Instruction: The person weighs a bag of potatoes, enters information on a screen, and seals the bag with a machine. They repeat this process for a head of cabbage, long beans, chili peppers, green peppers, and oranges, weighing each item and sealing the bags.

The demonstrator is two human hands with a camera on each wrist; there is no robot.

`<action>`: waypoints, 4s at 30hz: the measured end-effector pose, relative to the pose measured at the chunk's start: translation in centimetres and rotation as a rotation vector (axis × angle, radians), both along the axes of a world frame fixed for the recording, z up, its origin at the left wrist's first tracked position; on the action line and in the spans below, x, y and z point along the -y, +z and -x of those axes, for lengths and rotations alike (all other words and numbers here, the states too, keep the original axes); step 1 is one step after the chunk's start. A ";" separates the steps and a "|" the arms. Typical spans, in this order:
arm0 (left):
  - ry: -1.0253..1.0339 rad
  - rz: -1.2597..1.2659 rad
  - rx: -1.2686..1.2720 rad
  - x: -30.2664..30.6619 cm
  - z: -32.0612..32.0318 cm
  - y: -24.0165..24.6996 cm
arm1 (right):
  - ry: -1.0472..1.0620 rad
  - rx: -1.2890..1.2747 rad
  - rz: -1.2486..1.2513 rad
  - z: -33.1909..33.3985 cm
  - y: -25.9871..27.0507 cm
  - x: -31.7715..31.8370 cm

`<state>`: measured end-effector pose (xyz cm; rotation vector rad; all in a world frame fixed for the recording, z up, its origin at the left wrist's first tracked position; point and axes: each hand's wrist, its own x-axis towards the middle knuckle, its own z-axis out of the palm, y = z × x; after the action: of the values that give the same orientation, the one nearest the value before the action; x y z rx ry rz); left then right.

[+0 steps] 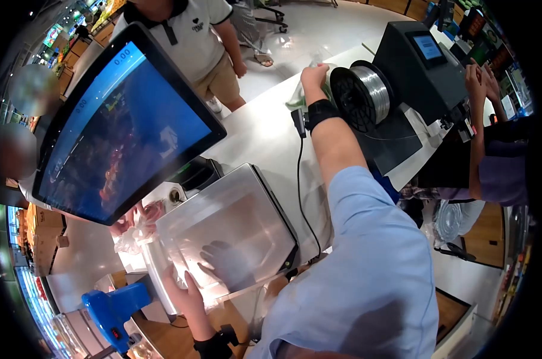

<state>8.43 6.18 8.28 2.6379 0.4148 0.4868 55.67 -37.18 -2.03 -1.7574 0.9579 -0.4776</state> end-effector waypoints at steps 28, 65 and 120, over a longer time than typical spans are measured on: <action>-0.456 1.140 0.049 9.9 -6.9 0.8 | 0.828 0.814 -0.526 36.9 17.8 -11.3; -0.266 0.357 0.516 -7.9 -1.7 5.3 | 1.630 0.452 0.080 49.0 11.1 -23.4; -0.487 -0.116 0.206 -7.6 4.4 3.5 | 0.736 0.377 0.007 48.4 4.9 -11.8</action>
<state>4.05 13.82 11.80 2.6327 -0.3234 0.6208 7.23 -25.34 2.89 -1.7933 0.0188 -0.3064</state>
